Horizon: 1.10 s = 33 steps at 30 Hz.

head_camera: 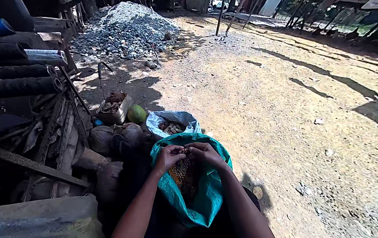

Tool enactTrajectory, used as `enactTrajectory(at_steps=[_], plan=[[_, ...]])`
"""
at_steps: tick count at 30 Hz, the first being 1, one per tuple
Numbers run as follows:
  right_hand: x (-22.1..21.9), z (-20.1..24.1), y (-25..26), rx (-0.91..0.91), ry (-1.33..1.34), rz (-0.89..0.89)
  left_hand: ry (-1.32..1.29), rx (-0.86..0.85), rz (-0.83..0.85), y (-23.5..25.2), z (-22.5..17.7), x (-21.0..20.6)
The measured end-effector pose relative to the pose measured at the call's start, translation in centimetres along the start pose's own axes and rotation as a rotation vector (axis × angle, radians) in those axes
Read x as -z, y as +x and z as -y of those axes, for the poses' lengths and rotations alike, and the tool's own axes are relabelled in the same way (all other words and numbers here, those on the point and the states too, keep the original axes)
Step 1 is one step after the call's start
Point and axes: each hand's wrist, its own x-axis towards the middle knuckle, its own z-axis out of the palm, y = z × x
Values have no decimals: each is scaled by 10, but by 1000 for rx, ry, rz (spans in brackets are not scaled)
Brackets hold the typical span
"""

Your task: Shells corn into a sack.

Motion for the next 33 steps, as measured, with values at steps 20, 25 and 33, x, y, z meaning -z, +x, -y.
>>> enactTrajectory(at_steps=[20, 25, 33], plan=[[-8, -6, -1, -17, -129, -107, 26, 95, -19, 0, 4, -15], [-8, -2, -1, -54, -146, -154, 40, 93, -15, 0, 0, -18], [-20, -9, 2, -27, -54, -208, -68, -42, -178, -4, 19, -22]])
